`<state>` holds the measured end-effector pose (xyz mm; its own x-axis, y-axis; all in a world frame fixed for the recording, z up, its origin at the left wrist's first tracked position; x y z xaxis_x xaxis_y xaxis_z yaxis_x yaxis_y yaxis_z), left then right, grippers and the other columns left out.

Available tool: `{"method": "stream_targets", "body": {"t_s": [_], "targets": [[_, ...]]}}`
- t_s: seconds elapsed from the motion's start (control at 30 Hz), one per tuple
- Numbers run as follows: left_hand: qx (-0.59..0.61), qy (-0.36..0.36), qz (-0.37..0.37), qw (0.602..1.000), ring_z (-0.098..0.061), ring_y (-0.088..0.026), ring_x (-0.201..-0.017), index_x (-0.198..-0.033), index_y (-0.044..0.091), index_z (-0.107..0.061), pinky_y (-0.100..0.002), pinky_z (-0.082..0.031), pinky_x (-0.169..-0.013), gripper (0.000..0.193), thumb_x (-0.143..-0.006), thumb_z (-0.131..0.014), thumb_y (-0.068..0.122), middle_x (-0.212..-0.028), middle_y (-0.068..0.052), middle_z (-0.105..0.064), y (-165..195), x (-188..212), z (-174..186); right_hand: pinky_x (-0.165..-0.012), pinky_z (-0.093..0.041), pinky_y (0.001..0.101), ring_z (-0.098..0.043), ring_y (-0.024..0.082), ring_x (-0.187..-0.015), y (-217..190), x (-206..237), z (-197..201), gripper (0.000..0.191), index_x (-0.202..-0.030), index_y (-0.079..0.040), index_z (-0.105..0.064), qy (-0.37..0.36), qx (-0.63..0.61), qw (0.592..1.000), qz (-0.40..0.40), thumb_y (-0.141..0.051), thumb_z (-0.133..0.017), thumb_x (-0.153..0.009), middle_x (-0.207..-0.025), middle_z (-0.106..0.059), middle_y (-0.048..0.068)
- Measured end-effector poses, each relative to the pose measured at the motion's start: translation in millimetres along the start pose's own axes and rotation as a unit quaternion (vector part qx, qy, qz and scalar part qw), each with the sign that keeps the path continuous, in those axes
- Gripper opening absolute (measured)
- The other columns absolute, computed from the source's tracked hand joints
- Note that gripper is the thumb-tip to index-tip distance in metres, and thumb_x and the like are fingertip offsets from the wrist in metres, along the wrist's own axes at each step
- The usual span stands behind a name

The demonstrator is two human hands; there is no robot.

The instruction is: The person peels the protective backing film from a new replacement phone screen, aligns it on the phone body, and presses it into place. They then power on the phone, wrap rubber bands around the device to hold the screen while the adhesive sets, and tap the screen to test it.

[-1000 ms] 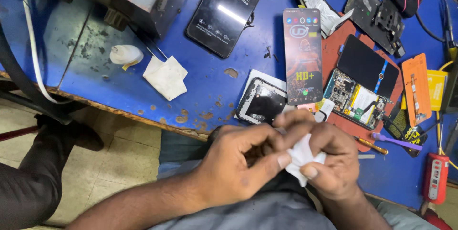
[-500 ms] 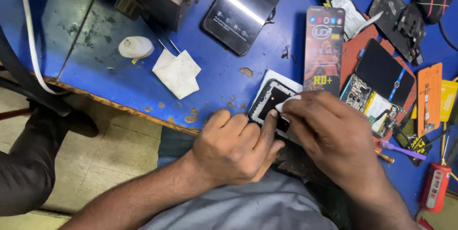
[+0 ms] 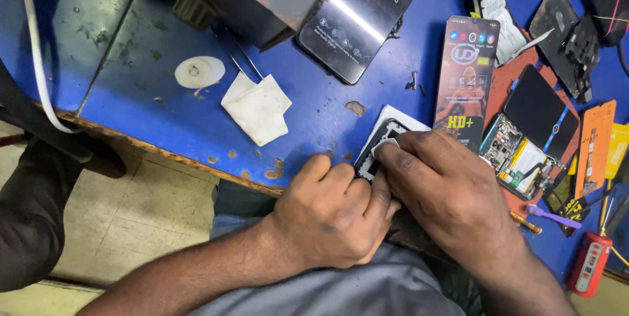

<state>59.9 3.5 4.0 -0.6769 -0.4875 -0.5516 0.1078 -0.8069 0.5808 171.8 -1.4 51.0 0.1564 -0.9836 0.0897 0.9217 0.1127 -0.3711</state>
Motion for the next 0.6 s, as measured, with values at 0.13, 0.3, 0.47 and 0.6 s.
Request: {"method": "stream_targets", "body": {"t_s": [0.13,0.3,0.47,0.6], "targets": [[0.010,-0.003,0.004,1.000,-0.050,-0.023,-0.064,-0.094,-0.005,-0.074,-0.040,-0.036,-0.065,0.031,-0.091,-0.072,0.026,-0.066,-0.008,-0.055,-0.4,-0.5,-0.2,-0.073,-0.054,0.0399,-0.067,0.032,-0.088,-0.3,-0.3,-0.9,0.030,-0.113,0.000,-0.068,-0.008,0.005,1.000,-0.001,-0.006,-0.071,-0.084,-0.101,-0.065,0.014],[0.012,0.004,0.005,1.000,-0.050,-0.022,-0.064,-0.092,-0.005,-0.074,-0.040,-0.036,-0.065,0.030,-0.092,-0.072,0.025,-0.064,-0.008,-0.054,-1.1,-0.6,0.6,-0.073,-0.054,0.0392,-0.066,0.031,-0.089,-0.7,-1.3,-1.0,0.031,-0.113,0.000,-0.068,-0.004,0.003,1.000,-0.005,-0.006,-0.071,-0.083,-0.101,-0.065,0.013],[0.013,0.003,0.007,1.000,-0.050,-0.023,-0.065,-0.092,-0.005,-0.074,-0.041,-0.037,-0.065,0.030,-0.091,-0.072,0.025,-0.065,-0.008,-0.054,-0.8,-1.0,0.6,-0.072,-0.053,0.0398,-0.066,0.031,-0.087,-2.2,-0.7,-1.0,0.030,-0.112,0.000,-0.068,-0.001,0.005,1.000,0.000,-0.008,-0.072,-0.083,-0.100,-0.065,0.013],[0.012,0.000,0.006,1.000,-0.050,-0.023,-0.065,-0.091,-0.005,-0.074,-0.041,-0.037,-0.065,0.029,-0.091,-0.073,0.025,-0.064,-0.008,-0.054,-0.5,-1.1,0.5,-0.071,-0.052,0.0397,-0.065,0.031,-0.086,-1.0,0.3,-1.4,0.029,-0.112,0.000,-0.068,-0.005,-0.004,1.000,-0.009,-0.007,-0.072,-0.084,-0.099,-0.064,0.013]]}}
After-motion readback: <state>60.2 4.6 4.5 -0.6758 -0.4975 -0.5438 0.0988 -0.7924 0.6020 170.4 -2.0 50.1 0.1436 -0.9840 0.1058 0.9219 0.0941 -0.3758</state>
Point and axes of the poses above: each hand's wrist, its own x-axis away from the middle knuckle, its own z-axis out of the back of the hand, y = z × x, the point moved 7 cm from there along -x, towards the middle knuckle
